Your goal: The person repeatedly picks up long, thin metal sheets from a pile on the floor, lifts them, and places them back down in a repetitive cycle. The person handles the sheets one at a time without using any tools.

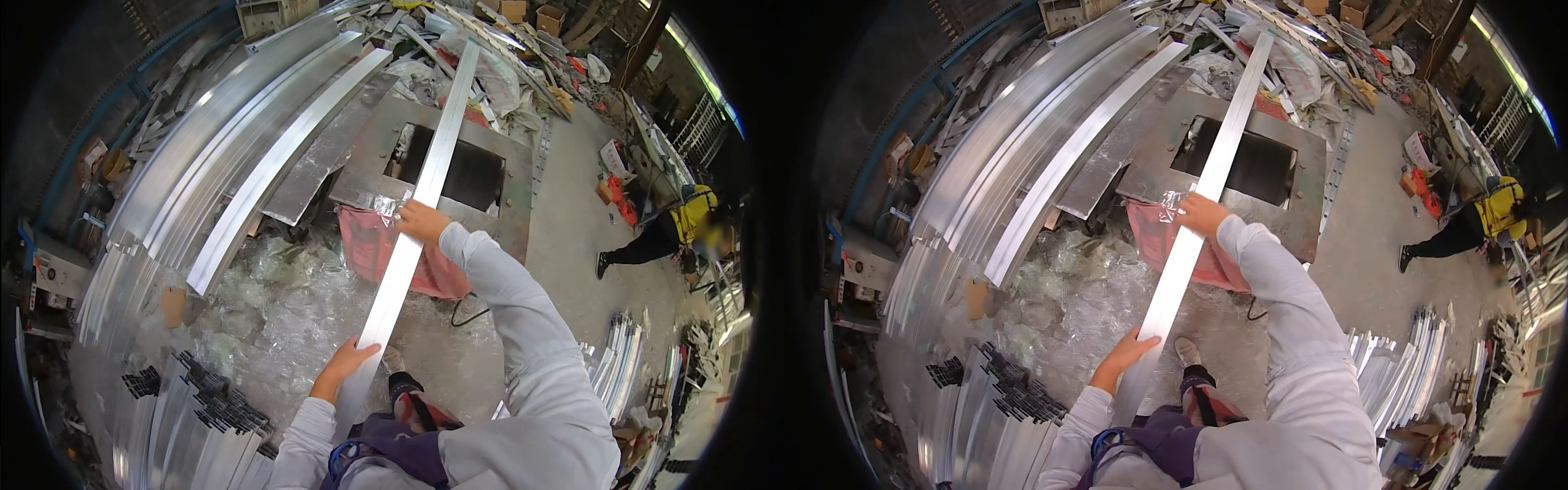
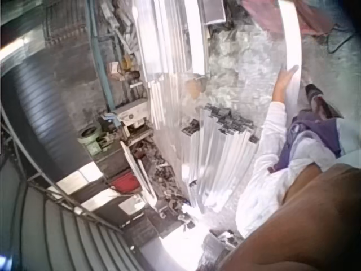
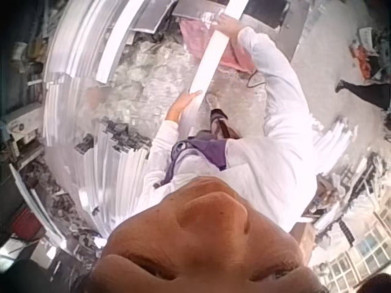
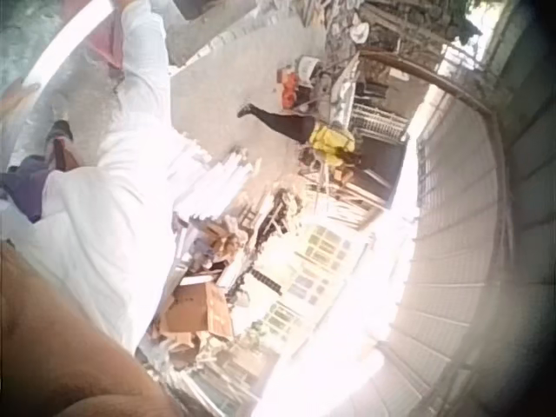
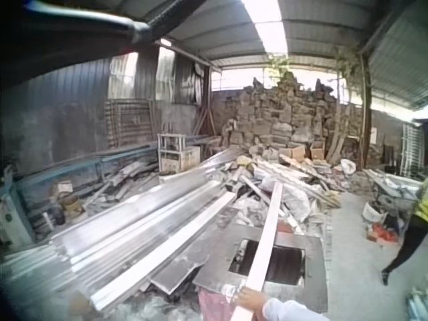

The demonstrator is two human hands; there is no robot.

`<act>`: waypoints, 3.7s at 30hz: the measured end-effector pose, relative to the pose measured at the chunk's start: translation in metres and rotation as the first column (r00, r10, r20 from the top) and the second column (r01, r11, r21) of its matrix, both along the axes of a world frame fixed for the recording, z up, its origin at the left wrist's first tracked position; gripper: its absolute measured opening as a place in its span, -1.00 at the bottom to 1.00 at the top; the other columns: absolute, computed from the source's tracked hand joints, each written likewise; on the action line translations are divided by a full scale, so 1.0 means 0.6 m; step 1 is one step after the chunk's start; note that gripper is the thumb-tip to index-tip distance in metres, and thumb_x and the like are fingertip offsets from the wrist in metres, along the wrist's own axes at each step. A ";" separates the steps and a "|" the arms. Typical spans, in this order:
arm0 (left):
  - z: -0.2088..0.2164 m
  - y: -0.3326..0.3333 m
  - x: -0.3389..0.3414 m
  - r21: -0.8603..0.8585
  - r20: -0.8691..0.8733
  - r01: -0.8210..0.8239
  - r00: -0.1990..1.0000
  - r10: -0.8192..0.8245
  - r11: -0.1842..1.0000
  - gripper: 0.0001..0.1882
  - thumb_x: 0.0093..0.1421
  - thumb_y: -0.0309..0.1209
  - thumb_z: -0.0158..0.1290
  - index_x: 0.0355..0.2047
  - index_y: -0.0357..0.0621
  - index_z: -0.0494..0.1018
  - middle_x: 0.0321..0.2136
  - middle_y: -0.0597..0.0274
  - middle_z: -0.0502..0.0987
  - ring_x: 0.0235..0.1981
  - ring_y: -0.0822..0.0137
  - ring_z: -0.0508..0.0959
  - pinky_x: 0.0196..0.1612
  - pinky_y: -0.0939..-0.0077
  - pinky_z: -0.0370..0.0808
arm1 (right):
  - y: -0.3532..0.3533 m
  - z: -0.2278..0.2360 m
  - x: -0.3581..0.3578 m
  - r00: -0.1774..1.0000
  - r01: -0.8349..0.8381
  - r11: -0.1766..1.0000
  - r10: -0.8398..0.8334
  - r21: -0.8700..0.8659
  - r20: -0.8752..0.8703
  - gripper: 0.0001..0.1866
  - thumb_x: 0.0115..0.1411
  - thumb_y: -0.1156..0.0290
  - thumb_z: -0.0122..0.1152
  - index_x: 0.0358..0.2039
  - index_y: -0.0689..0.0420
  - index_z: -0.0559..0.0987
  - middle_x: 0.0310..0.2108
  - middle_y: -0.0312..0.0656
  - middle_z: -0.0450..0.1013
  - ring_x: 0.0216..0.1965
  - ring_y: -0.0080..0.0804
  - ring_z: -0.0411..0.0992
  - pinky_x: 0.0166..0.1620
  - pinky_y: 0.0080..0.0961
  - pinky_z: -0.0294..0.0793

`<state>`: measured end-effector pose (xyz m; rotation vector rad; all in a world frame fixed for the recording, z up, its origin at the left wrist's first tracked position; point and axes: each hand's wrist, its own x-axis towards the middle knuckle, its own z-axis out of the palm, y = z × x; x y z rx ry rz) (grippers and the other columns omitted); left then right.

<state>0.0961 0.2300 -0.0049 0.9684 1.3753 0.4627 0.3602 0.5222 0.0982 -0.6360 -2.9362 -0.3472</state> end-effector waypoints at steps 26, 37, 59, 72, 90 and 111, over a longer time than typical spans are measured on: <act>-0.021 -0.904 -0.336 -0.609 -0.415 -0.353 0.905 0.094 0.711 -0.04 0.28 0.34 -0.40 0.15 -0.40 0.36 0.14 -0.14 0.41 0.23 0.07 0.33 0.25 0.34 0.19 | -0.889 -0.160 -0.368 0.898 -0.382 0.850 0.247 -0.363 -0.364 -0.83 0.03 0.37 0.07 -0.34 0.08 0.42 -0.32 -0.19 0.34 -0.17 -0.25 0.36 -0.02 -0.30 0.31; -0.049 -0.404 -0.157 -0.135 -0.110 -0.278 0.958 0.264 0.951 -0.27 0.38 0.09 -0.27 0.24 -0.34 0.25 0.22 -0.08 0.34 0.25 0.12 0.31 0.29 0.39 0.16 | -0.372 -0.117 -0.183 0.988 -0.150 0.949 0.152 -0.277 -0.014 -0.83 0.03 0.46 0.12 -0.33 -0.04 0.48 -0.35 -0.22 0.36 -0.16 -0.21 0.37 0.01 -0.26 0.30; -0.033 -0.242 -0.087 -0.057 -0.189 -0.155 0.972 0.141 0.986 -0.14 0.32 0.23 -0.35 0.18 -0.39 0.32 0.16 -0.22 0.38 0.28 0.04 0.28 0.30 0.36 0.14 | -0.267 -0.093 -0.098 0.988 0.125 0.990 -0.131 0.071 0.079 -0.84 0.04 0.40 0.09 -0.33 0.10 0.47 -0.24 -0.14 0.41 0.00 -0.15 0.33 0.27 -0.17 0.17; -0.088 -0.923 -0.336 -0.604 -0.492 -0.336 0.870 -0.007 0.723 -0.09 0.24 0.39 -0.37 0.08 -0.20 0.48 -0.01 0.03 0.52 0.03 0.20 0.46 0.12 0.38 0.29 | -0.886 -0.150 -0.343 0.911 -0.309 0.888 0.175 -0.340 -0.372 -0.81 0.00 0.37 0.09 -0.34 0.12 0.43 -0.31 -0.18 0.36 -0.16 -0.26 0.36 0.09 -0.30 0.28; 0.069 0.056 0.014 -0.139 -0.093 0.090 0.990 -0.104 0.986 -0.05 0.13 0.30 -0.01 0.11 -0.47 0.36 0.08 -0.24 0.44 0.12 -0.03 0.45 0.15 0.30 0.35 | -0.119 0.029 0.000 0.976 0.045 0.992 -0.017 0.122 -0.218 -0.60 0.05 0.45 0.12 -0.03 0.02 0.44 -0.05 -0.14 0.38 0.01 -0.18 0.37 0.20 -0.16 0.28; -0.083 -0.588 -0.248 -0.333 -0.190 -0.066 0.982 0.001 0.940 -0.24 0.04 0.11 0.22 0.03 -0.26 0.39 -0.09 -0.08 0.53 -0.06 0.20 0.52 0.00 0.36 0.42 | -0.628 -0.156 -0.265 0.970 -0.180 0.925 0.111 -0.334 -0.215 -0.87 -0.01 0.39 0.10 -0.40 0.07 0.43 -0.38 -0.21 0.32 -0.23 -0.23 0.35 -0.06 -0.29 0.29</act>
